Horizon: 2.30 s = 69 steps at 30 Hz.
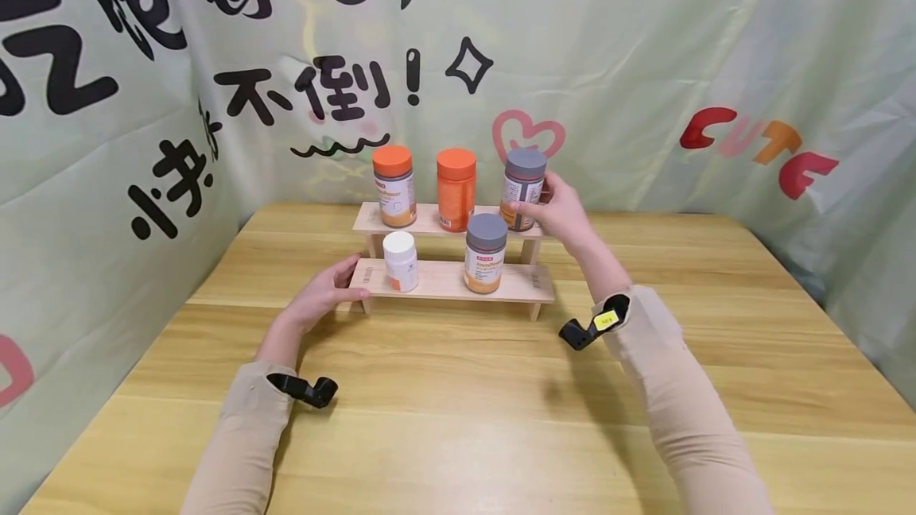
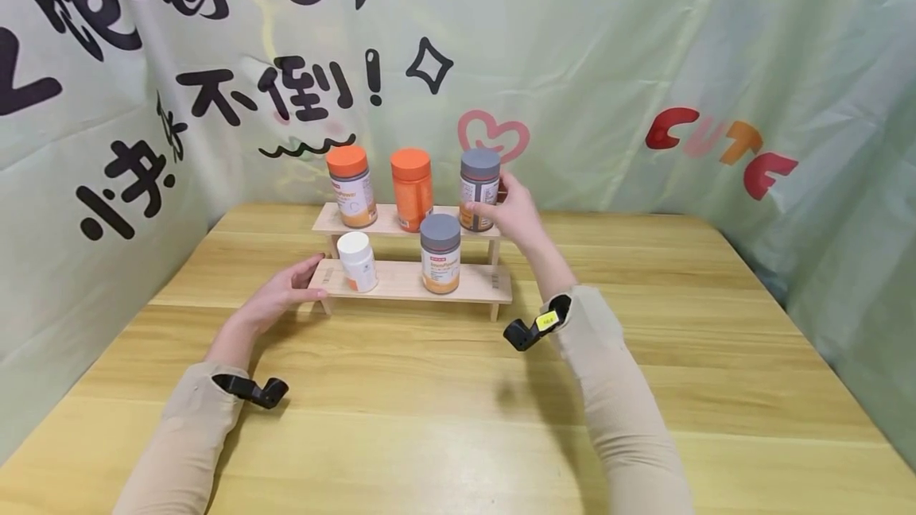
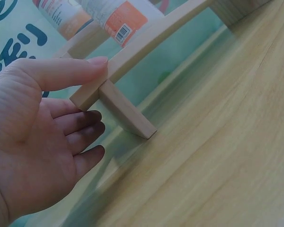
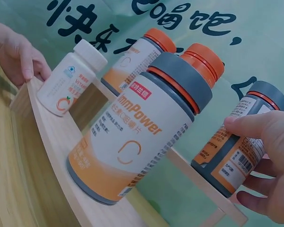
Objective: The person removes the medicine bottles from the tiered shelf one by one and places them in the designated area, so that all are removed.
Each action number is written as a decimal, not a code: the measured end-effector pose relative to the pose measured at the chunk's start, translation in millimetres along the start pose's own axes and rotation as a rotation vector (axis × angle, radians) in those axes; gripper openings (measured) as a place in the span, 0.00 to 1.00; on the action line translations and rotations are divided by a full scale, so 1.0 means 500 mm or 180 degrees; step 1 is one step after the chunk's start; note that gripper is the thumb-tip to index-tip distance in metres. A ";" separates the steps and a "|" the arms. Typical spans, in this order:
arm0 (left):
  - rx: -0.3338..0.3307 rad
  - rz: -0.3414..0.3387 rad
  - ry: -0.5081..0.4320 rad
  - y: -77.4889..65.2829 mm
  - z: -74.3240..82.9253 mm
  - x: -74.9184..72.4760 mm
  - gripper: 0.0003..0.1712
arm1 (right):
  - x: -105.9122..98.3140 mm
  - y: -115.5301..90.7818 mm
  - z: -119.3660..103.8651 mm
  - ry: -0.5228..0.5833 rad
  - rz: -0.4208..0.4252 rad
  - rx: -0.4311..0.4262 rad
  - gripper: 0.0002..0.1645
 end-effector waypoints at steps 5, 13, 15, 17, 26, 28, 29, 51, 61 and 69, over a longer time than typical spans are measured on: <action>-0.0025 0.0013 -0.0032 0.001 -0.003 0.000 0.49 | -0.001 0.001 0.005 -0.0042 0.0068 0.0020 0.39; -0.0081 0.0039 -0.0028 0.002 -0.005 -0.001 0.49 | -0.007 -0.004 0.003 -0.0250 0.0216 0.0054 0.39; -0.0066 0.0035 -0.0040 0.002 -0.005 -0.001 0.49 | -0.010 -0.005 0.003 -0.0288 0.0238 0.0069 0.39; -0.0056 0.0037 -0.0061 0.002 -0.005 -0.001 0.49 | -0.015 -0.006 0.003 -0.0317 0.0253 0.0074 0.40; -0.0049 0.0037 -0.0039 0.001 -0.006 -0.001 0.48 | -0.048 -0.016 0.000 -0.0246 0.0382 0.0048 0.41; -0.0058 0.0048 -0.0034 0.002 -0.007 -0.001 0.49 | -0.057 -0.019 0.001 -0.0262 0.0433 0.0056 0.41; -0.0058 0.0049 -0.0031 0.002 -0.007 -0.001 0.49 | -0.063 -0.020 0.002 -0.0279 0.0459 0.0069 0.41; -0.0074 0.0066 -0.0025 -0.001 -0.009 -0.004 0.49 | -0.147 -0.059 0.090 -0.0523 0.0741 0.0360 0.41; -0.0052 0.0072 0.0039 0.001 -0.008 -0.002 0.49 | -0.134 -0.068 0.145 -0.0565 0.0645 0.0559 0.41; -0.0006 0.0059 0.0050 0.001 -0.004 -0.002 0.48 | -0.116 -0.062 0.187 -0.0496 0.0561 0.0570 0.40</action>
Point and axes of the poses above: each hand's wrist, its own y-axis towards the middle knuckle, its own x-axis out of the palm, z = x × y, the point moved 2 cm from there along y, towards the middle knuckle, and after that the axes turned 4 degrees about -z, right-handed, at the moved point
